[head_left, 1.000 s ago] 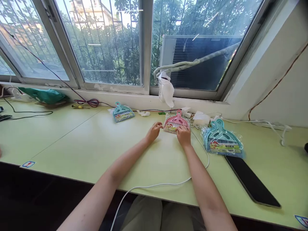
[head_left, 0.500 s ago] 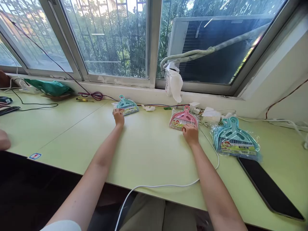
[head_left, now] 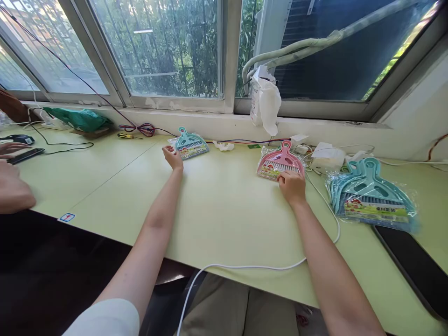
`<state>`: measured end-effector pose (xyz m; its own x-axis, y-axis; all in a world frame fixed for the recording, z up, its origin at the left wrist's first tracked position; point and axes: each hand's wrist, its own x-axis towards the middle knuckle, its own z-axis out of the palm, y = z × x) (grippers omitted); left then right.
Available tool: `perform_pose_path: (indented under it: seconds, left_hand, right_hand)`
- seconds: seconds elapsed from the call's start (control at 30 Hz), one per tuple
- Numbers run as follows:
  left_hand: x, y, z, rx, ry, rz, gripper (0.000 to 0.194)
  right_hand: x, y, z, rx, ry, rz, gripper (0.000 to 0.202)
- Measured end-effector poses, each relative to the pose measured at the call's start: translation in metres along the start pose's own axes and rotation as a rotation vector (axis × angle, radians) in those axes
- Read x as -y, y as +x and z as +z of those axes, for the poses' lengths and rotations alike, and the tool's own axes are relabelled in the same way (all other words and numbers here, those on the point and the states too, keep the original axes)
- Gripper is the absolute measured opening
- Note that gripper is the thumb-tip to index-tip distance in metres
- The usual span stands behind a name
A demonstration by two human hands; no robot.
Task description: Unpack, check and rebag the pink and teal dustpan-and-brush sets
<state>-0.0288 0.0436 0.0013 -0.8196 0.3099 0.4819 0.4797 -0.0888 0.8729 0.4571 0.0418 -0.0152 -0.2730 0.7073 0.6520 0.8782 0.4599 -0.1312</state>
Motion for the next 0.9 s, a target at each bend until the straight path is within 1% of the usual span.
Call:
perform_pose_path:
  seconds: [0.13,0.33,0.57,0.73,0.8,0.9]
  left_hand:
    - [0.000,0.002,-0.001,-0.013,-0.011,0.015,0.036]
    - [0.010,0.010,-0.001,-0.035,0.009,-0.035,0.031]
    - [0.014,0.012,0.000,0.027,0.050,-0.066,0.028]
    - [0.015,0.010,0.000,-0.042,0.163,-0.060,0.029]
    - [0.016,0.009,0.000,-0.009,0.205,-0.119,0.032]
    - [0.018,0.010,0.001,0.109,0.232,-0.188,0.032]
  right_hand:
    - [-0.001,-0.001,0.000,-0.002,0.009,-0.011,0.026]
    - [-0.002,-0.002,0.000,-0.011,0.020,-0.019,0.026]
    - [-0.002,-0.001,0.002,-0.008,0.026,-0.011,0.026]
    - [-0.002,-0.002,0.001,0.004,0.035,-0.004,0.027]
    - [-0.002,-0.002,0.001,0.006,0.036,-0.009,0.028]
    - [-0.001,-0.002,0.001,-0.002,0.037,-0.015,0.027]
